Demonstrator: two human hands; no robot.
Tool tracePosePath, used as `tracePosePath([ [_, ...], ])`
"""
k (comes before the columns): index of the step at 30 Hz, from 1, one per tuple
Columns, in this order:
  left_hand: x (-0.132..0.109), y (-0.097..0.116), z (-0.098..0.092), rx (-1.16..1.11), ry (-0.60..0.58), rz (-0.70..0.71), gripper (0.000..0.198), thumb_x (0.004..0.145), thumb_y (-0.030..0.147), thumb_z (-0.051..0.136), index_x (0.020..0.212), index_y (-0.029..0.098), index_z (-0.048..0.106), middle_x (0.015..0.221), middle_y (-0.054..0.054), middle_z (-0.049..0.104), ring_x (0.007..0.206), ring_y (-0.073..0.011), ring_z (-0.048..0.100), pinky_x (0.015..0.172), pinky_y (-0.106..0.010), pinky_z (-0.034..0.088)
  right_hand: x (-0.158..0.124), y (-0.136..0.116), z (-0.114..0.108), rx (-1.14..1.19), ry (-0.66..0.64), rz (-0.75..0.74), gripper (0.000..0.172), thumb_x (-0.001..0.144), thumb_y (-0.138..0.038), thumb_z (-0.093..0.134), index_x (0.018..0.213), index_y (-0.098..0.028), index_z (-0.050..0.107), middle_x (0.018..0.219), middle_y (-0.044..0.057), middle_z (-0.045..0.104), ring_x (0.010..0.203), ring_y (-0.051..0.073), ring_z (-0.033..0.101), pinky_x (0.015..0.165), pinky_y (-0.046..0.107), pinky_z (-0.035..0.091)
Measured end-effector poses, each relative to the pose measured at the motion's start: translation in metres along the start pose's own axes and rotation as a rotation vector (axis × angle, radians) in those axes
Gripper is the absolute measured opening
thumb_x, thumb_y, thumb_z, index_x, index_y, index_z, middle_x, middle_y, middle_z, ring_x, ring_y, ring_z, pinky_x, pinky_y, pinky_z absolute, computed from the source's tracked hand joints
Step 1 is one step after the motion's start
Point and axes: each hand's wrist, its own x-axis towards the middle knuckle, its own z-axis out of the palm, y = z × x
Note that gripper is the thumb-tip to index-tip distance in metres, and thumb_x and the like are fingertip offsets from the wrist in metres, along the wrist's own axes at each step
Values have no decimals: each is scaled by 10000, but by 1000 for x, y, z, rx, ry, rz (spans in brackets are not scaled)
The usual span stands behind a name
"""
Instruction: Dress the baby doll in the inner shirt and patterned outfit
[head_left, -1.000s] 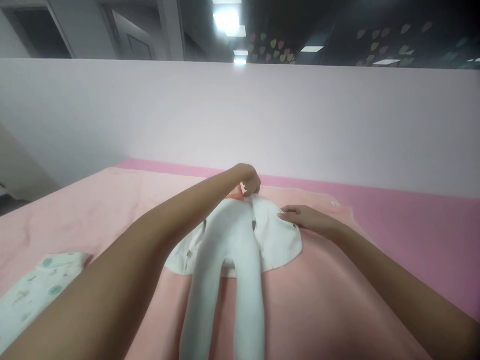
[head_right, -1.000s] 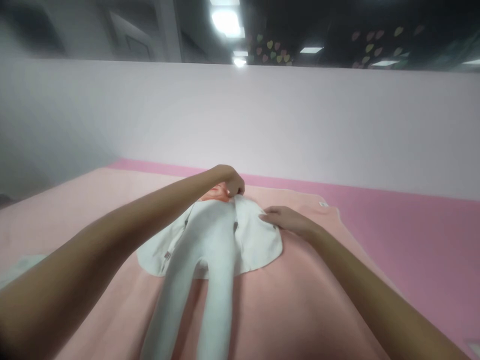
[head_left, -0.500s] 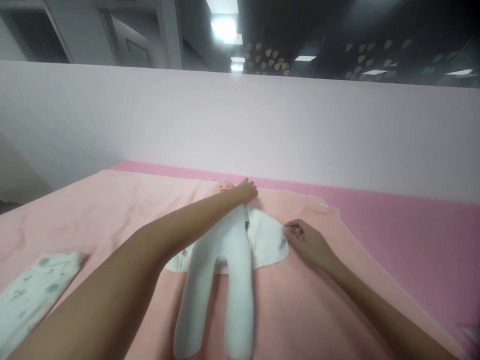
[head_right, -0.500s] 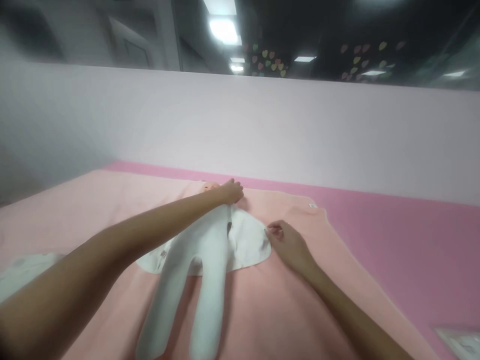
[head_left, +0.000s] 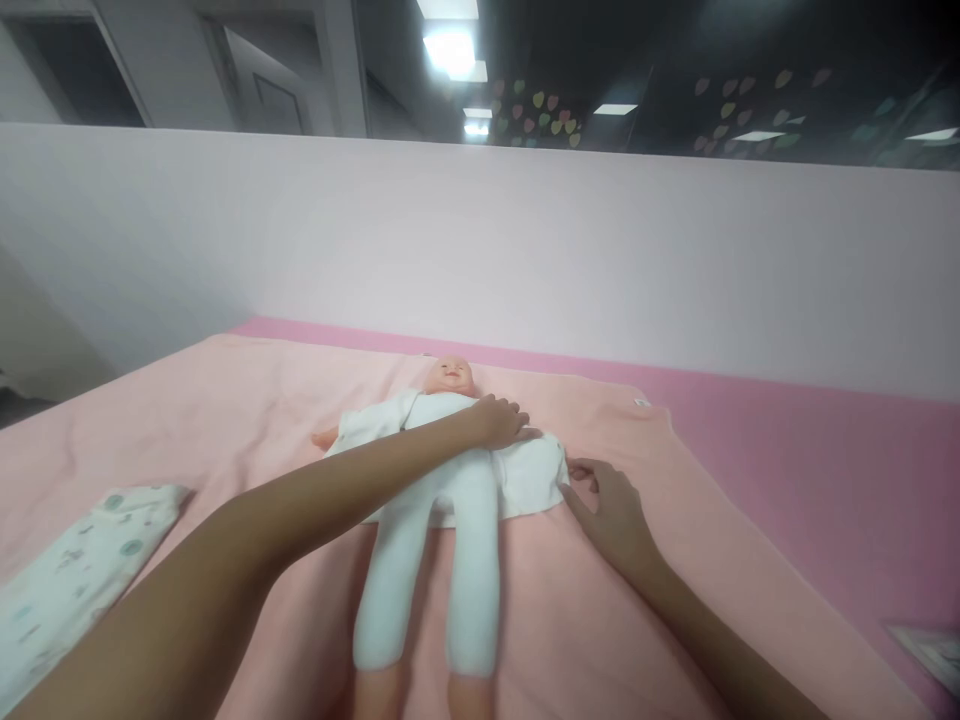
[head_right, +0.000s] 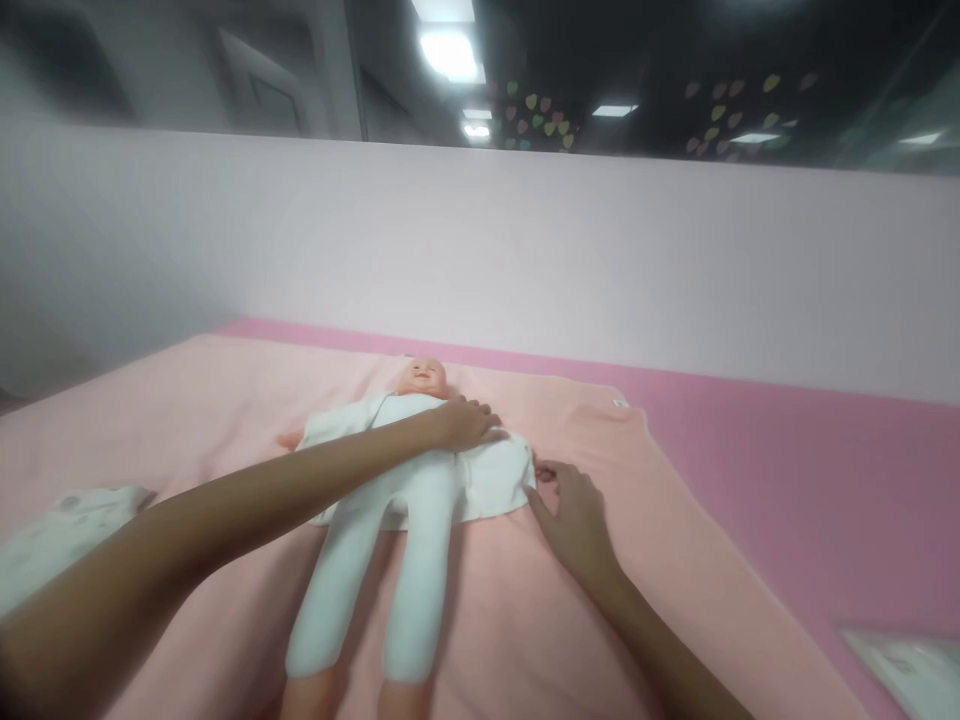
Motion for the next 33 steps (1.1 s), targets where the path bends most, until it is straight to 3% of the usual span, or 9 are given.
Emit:
tracePosePath([
  [5, 6, -1, 7, 58, 62, -20, 682, 1056, 681, 264, 1363, 218, 659, 1318, -197, 683, 1131, -373, 665, 951, -482, 444, -1, -2, 0, 17, -24, 62, 416, 870, -474, 655, 1216, -247, 612, 1042, 55, 748, 900, 261, 646, 849, 415, 487],
  [11, 3, -2, -5, 2, 0, -47, 718, 1009, 757, 319, 1376, 236, 650, 1373, -193, 663, 1223, -397, 613, 1034, -545, 407, 0, -13, -6, 144, -67, 200, 417, 887, -538, 659, 1194, -262, 598, 1041, 34, 782, 765, 220, 640, 774, 371, 489],
  [14, -4, -7, -18, -70, -39, -57, 601, 1039, 658, 355, 1368, 252, 651, 1400, -175, 660, 1251, -371, 604, 1075, -541, 383, -1, -17, -9, 199, -70, 220, 375, 881, -521, 662, 1154, -269, 606, 1018, 30, 792, 689, 204, 619, 737, 356, 491],
  [17, -11, -15, -28, -132, -73, -26, 496, 1071, 517, 333, 1384, 283, 638, 1415, -138, 665, 1252, -329, 612, 1081, -508, 389, -2, -18, -11, 256, -46, 250, 340, 859, -496, 671, 1103, -265, 620, 1032, 51, 790, 776, 226, 671, 735, 345, 504],
  [20, -16, -22, -31, -140, -82, -21, 495, 1083, 455, 290, 1424, 281, 604, 1456, -126, 641, 1290, -311, 593, 1101, -493, 387, -2, -16, -14, 324, -19, 307, 336, 844, -478, 676, 1089, -252, 634, 1024, 67, 776, 871, 243, 691, 754, 339, 519],
  [24, -17, -22, -30, -142, -91, -59, 563, 1094, 474, 208, 1392, 228, 617, 1419, -150, 655, 1259, -320, 611, 1097, -506, 403, -1, -11, -21, 303, -8, 342, 345, 818, -428, 692, 1109, -251, 635, 946, 39, 751, 803, 225, 656, 756, 347, 515],
  [28, -16, -18, -28, -148, -64, -112, 603, 1094, 504, 186, 1347, 195, 638, 1379, -173, 667, 1249, -340, 616, 1072, -509, 426, -2, -12, -25, 132, 1, 234, 328, 847, -423, 675, 1120, -246, 634, 971, 56, 746, 820, 254, 656, 784, 402, 526],
  [31, -15, -17, -25, -154, -36, -102, 561, 1099, 463, 216, 1313, 185, 654, 1355, -167, 677, 1219, -334, 629, 1065, -494, 434, -9, -26, -24, 17, 53, -23, 259, 914, -387, 632, 1127, -242, 654, 1097, 112, 739, 1026, 324, 666, 937, 499, 525],
  [33, -14, -19, -22, -163, -16, -96, 504, 1097, 409, 261, 1335, 182, 643, 1348, -167, 675, 1206, -329, 632, 1047, -481, 449, -16, -40, -22, 32, -8, -240, 300, 967, -332, 594, 1253, -259, 648, 1283, 126, 706, 1232, 342, 624, 1079, 535, 484],
])
